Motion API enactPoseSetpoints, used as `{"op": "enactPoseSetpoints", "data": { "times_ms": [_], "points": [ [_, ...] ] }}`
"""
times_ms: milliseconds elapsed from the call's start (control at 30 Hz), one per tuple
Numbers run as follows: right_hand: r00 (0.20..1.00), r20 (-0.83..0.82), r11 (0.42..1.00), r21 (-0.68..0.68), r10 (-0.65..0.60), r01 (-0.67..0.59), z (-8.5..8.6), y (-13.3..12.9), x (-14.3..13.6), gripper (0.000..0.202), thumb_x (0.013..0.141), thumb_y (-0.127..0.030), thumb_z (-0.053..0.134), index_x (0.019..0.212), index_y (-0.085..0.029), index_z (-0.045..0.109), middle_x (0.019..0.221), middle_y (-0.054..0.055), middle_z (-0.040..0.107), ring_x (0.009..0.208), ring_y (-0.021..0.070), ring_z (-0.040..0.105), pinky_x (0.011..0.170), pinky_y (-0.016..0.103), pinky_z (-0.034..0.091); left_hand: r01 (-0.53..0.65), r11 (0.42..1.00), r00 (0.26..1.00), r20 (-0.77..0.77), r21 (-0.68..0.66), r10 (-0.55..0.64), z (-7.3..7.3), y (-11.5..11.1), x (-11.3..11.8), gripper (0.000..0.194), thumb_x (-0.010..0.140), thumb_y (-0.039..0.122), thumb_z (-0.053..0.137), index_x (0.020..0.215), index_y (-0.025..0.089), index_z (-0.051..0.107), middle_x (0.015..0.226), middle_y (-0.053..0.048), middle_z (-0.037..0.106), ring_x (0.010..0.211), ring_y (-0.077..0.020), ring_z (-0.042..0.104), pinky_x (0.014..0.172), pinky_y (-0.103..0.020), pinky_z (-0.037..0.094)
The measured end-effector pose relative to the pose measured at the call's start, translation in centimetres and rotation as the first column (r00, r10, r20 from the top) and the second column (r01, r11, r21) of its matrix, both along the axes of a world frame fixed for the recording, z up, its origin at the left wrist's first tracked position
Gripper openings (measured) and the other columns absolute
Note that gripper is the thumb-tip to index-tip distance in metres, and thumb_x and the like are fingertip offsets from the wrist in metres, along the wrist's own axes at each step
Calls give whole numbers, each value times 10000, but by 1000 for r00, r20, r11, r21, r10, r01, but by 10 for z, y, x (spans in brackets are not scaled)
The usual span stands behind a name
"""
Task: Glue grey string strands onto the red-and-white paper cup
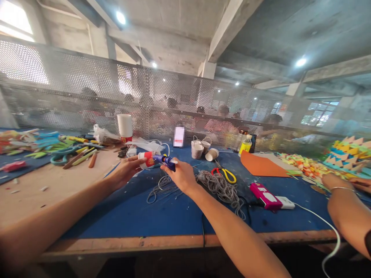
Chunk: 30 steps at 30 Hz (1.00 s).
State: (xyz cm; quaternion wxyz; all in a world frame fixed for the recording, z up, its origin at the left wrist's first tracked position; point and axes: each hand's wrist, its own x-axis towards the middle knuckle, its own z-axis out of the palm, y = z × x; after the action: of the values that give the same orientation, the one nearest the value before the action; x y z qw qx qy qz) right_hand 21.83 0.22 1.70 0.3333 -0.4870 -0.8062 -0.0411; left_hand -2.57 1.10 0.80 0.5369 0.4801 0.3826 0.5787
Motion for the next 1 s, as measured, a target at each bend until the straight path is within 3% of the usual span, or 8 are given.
{"op": "enactPoseSetpoints", "data": {
  "times_ms": [1000],
  "points": [
    [999, 39, 999, 39, -29, 27, -7, 4, 1, 445, 1000, -644, 583, 1056, -231, 739, 863, 70, 799, 804, 252, 760, 616, 280, 381, 11, 999, 998, -58, 41, -9, -2, 1, -2, 313, 723, 391, 907, 956, 190, 849, 988, -114, 834, 894, -256, 752, 837, -336, 541]
  ]
}}
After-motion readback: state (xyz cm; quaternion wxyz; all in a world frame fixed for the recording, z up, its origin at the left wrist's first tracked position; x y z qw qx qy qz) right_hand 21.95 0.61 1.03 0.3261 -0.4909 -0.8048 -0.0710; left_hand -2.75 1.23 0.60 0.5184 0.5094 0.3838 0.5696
